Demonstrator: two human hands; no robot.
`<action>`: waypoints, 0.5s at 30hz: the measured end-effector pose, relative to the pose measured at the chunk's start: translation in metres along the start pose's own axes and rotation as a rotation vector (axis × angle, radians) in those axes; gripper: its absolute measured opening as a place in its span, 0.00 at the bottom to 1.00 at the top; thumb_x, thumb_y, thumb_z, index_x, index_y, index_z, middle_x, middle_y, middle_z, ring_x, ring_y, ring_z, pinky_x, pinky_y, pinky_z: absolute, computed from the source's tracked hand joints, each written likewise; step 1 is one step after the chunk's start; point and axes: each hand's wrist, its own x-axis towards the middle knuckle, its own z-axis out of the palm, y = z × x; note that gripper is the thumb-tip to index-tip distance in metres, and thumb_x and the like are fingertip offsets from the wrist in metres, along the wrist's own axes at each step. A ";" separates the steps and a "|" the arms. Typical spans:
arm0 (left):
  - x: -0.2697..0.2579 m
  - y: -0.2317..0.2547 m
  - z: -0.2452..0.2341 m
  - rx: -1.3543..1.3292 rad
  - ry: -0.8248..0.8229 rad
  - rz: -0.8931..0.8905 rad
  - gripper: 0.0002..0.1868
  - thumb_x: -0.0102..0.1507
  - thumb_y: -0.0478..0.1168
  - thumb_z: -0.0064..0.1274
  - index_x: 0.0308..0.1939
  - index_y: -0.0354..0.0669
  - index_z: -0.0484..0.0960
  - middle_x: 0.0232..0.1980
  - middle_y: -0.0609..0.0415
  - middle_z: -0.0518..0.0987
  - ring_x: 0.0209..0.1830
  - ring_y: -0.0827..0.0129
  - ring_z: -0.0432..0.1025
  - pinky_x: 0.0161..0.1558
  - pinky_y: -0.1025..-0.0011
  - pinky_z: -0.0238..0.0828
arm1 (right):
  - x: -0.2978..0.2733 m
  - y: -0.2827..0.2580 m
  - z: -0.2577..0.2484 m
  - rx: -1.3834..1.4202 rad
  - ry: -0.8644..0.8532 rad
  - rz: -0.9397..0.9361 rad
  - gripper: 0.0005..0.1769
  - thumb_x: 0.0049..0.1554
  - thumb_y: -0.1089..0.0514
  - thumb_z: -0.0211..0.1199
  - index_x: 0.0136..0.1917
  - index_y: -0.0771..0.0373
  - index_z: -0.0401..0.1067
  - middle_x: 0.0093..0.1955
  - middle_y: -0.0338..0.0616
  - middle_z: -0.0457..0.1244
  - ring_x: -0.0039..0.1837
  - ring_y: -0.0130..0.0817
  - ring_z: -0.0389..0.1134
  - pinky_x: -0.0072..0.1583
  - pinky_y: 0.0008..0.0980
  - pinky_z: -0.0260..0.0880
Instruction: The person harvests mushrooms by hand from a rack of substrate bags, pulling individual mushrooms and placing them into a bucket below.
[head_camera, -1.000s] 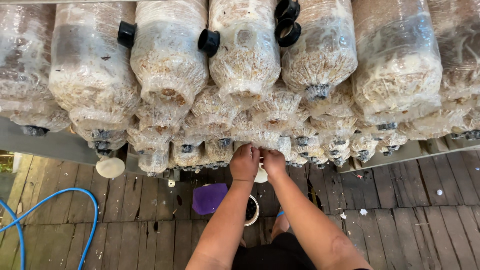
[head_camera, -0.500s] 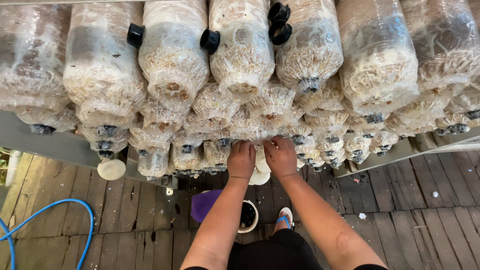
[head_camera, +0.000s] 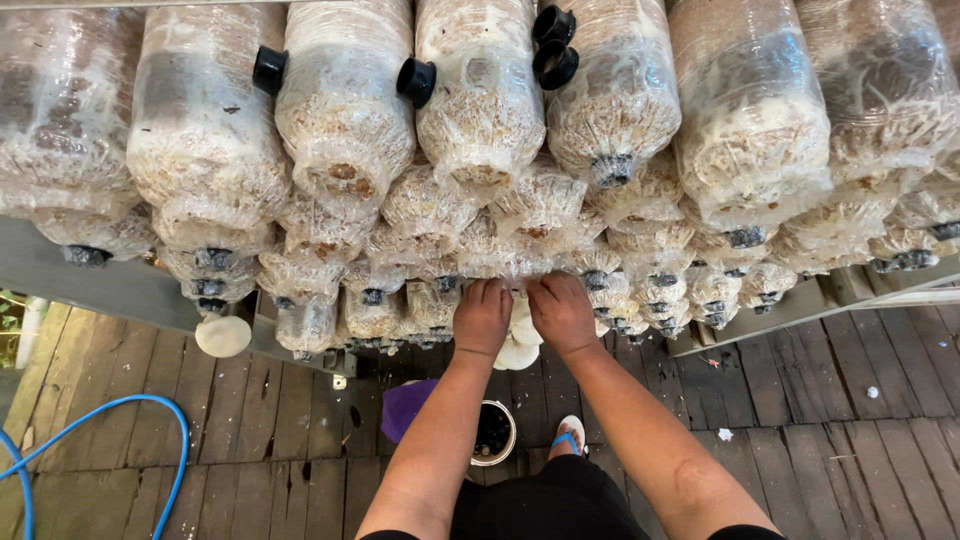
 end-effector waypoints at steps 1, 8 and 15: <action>-0.001 0.000 -0.001 0.004 -0.001 -0.003 0.06 0.61 0.38 0.56 0.41 0.44 0.81 0.38 0.54 0.76 0.37 0.61 0.77 0.38 0.71 0.77 | 0.001 0.000 -0.001 0.004 -0.002 -0.001 0.00 0.56 0.59 0.67 0.42 0.55 0.77 0.41 0.42 0.62 0.40 0.44 0.67 0.42 0.41 0.69; 0.001 -0.008 -0.005 0.033 -0.044 0.054 0.05 0.59 0.38 0.54 0.38 0.46 0.83 0.37 0.54 0.78 0.36 0.61 0.78 0.37 0.69 0.76 | 0.007 0.004 -0.002 0.120 -0.006 0.003 0.02 0.57 0.61 0.66 0.41 0.55 0.78 0.42 0.41 0.65 0.42 0.44 0.69 0.43 0.39 0.70; 0.016 0.002 -0.016 0.047 0.043 0.128 0.07 0.61 0.38 0.55 0.43 0.47 0.83 0.42 0.53 0.77 0.39 0.60 0.77 0.39 0.67 0.77 | 0.002 0.007 0.003 0.133 0.014 0.013 0.03 0.53 0.62 0.68 0.42 0.57 0.79 0.43 0.42 0.66 0.45 0.44 0.70 0.46 0.40 0.72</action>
